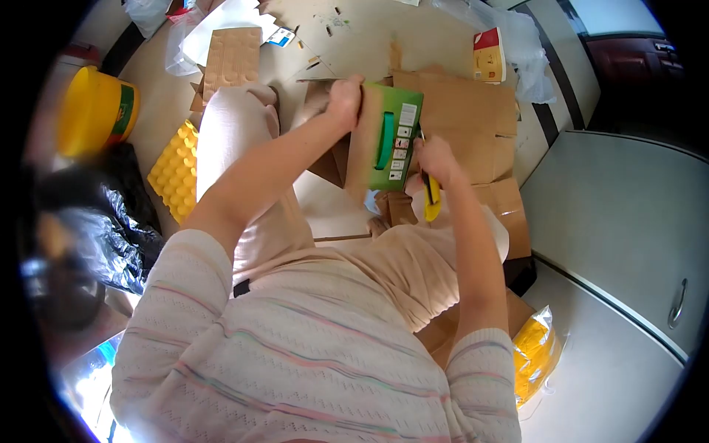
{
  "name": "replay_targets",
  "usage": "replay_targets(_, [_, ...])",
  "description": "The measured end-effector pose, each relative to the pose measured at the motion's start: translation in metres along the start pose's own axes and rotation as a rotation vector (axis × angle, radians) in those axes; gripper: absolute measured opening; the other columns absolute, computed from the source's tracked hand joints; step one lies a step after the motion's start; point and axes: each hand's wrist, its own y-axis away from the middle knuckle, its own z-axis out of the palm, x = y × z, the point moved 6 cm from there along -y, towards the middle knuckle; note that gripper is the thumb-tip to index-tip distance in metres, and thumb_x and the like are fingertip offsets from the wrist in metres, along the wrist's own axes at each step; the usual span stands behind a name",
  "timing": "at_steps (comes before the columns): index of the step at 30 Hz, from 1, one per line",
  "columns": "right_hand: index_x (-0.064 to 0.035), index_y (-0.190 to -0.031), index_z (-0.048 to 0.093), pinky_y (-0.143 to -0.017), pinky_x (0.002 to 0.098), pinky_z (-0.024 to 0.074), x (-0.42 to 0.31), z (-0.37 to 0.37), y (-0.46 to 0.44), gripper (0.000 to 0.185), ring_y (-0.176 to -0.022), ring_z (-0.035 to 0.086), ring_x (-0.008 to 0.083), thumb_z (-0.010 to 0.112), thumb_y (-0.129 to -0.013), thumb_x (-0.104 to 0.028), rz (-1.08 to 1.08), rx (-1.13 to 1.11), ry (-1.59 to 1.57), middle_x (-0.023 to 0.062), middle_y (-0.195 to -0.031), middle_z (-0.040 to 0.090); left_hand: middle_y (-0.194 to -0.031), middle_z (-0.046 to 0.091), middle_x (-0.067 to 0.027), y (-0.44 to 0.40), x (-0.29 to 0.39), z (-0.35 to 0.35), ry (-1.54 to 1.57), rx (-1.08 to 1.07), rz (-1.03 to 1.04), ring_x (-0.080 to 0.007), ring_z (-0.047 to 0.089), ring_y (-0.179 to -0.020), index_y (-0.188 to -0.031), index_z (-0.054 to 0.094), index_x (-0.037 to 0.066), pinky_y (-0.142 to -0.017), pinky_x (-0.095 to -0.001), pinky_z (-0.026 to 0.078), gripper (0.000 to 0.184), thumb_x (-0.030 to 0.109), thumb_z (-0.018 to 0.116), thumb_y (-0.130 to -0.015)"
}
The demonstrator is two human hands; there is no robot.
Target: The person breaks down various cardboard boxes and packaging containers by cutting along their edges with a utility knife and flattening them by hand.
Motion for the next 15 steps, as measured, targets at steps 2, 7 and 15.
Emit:
replay_targets(2, [0.0066,-0.076,0.049,-0.036,0.0351,0.0442,0.005,0.006,0.012,0.031,-0.039,0.053,0.0242,0.039,-0.088,-0.020,0.024,0.064,-0.072,0.0129,-0.053,0.051,-0.087,0.057,-0.0164,0.034,0.021,0.011,-0.025,0.045,-0.003,-0.0251,0.052,-0.078,-0.089,0.056,-0.005,-0.070,-0.0350,0.042,0.032,0.024,0.051,-0.078])
replay_targets(7, [0.0081,-0.087,0.047,-0.037,0.0350,0.0455,0.015,0.011,0.045,0.027,-0.040,0.051,0.0227,0.040,-0.087,-0.018,0.269,0.047,-0.399,0.0118,-0.055,0.049,-0.076,0.059,-0.0197,0.030,-0.002,0.037,-0.287,0.034,0.092,-0.0298,0.056,-0.068,-0.077,0.058,-0.008,-0.065,-0.0383,0.043,0.034,0.025,0.050,-0.078])
replay_targets(15, [0.0071,-0.086,0.048,-0.034,0.0363,0.0430,0.036,0.084,0.092,0.025,-0.038,0.051,0.0252,0.042,-0.086,-0.017,0.224,-0.102,-0.416,0.0141,-0.056,0.050,-0.083,0.056,-0.0158,0.019,0.007,0.045,-0.100,-0.031,-0.029,-0.0249,0.054,-0.072,-0.082,0.055,-0.006,-0.064,-0.0388,0.042,0.028,0.022,0.051,-0.081])
